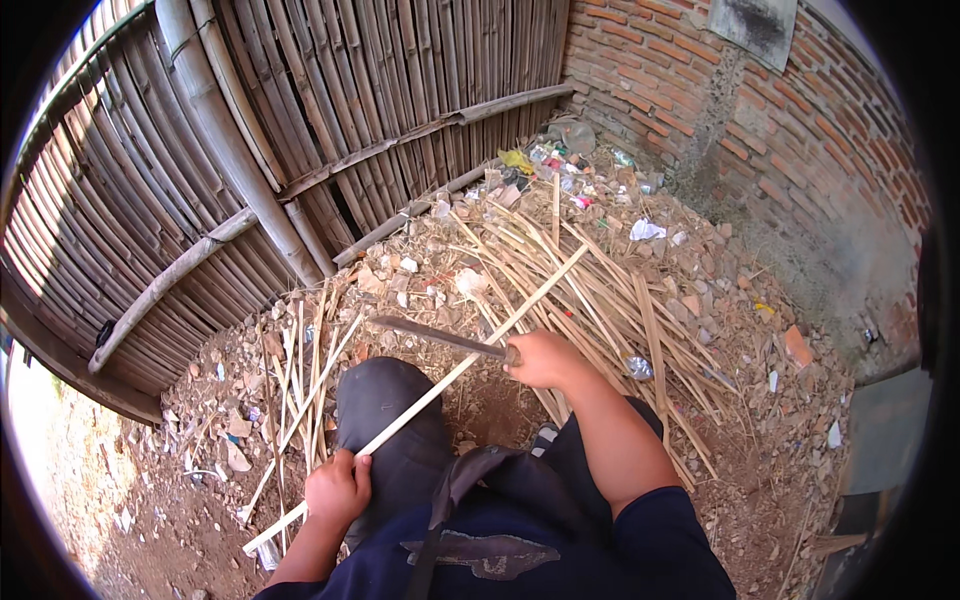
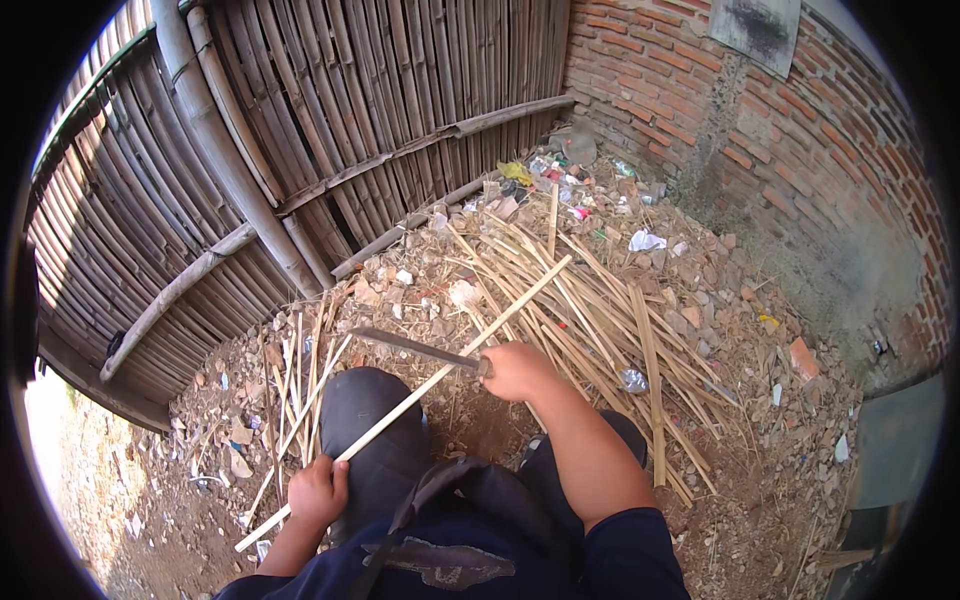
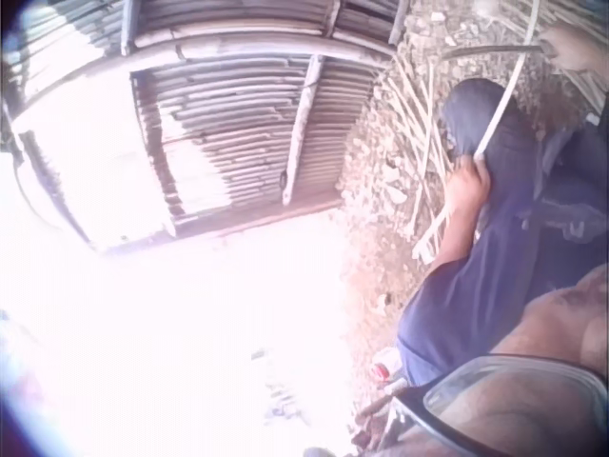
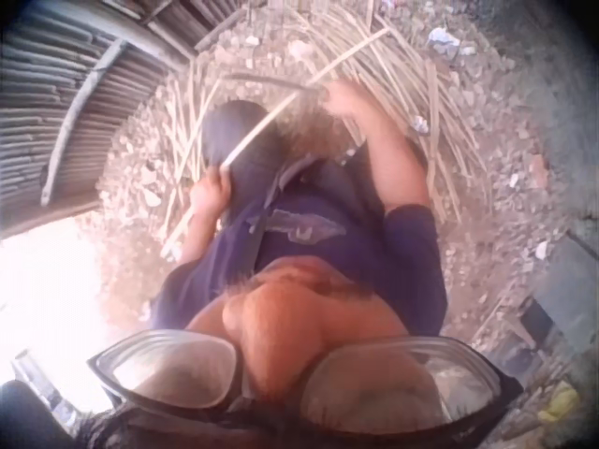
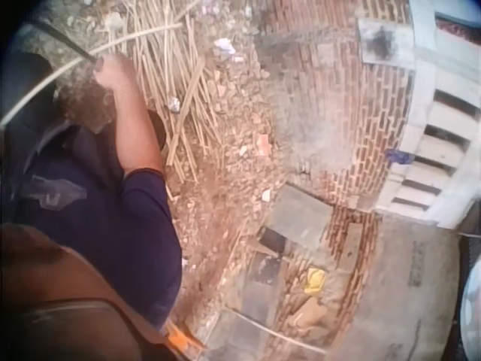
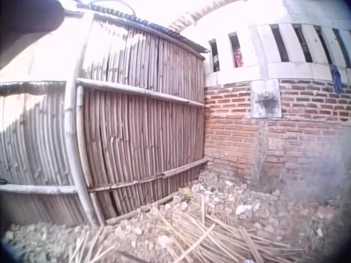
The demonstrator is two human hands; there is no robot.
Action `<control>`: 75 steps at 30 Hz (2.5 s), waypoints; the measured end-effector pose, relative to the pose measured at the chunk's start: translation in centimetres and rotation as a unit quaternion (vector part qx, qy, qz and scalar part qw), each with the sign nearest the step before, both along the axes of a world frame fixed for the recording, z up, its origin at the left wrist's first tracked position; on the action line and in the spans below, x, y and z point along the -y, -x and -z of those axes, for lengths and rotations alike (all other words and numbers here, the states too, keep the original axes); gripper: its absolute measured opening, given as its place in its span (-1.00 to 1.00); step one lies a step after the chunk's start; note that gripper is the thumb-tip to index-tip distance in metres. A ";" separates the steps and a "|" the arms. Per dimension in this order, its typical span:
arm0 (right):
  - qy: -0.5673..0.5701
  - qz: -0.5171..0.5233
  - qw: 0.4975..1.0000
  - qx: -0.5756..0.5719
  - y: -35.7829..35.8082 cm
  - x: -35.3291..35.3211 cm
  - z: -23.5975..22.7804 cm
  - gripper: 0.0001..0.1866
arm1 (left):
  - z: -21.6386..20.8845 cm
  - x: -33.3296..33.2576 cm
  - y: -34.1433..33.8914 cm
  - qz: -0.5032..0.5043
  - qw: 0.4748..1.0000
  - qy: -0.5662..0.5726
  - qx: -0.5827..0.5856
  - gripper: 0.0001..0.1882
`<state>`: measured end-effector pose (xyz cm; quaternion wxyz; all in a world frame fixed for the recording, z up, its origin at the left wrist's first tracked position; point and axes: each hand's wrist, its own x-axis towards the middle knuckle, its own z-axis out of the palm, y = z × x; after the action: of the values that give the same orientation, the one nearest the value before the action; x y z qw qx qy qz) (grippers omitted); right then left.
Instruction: The person uses a machete to shave thin layers from a strip of bamboo while holding it in their hand. They repeat this action on multiple pieces, periodically setting some down and picking up new ones from a pile on the ground.
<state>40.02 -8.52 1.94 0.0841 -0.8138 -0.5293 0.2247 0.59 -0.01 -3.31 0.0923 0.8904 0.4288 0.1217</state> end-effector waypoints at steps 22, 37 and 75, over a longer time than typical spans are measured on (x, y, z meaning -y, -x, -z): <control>-0.068 0.023 0.997 -0.029 -2.9 0.3 3.3 -0.53 | -0.2 -0.4 0.4 0.009 0.999 0.022 0.032 -0.60; -0.114 0.018 0.987 0.115 -1.8 1.2 1.0 -0.72 | -0.2 -0.3 0.3 0.007 0.999 0.019 0.042 -0.62; -0.124 -0.004 0.992 0.008 -2.5 0.5 3.6 -0.66 | -0.5 -0.6 -0.1 0.001 0.998 0.034 0.048 -0.59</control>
<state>42.52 -8.99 -1.62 0.1792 -0.7967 -0.5571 0.1509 0.71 0.56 -2.81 0.1429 0.8806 0.4265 0.1493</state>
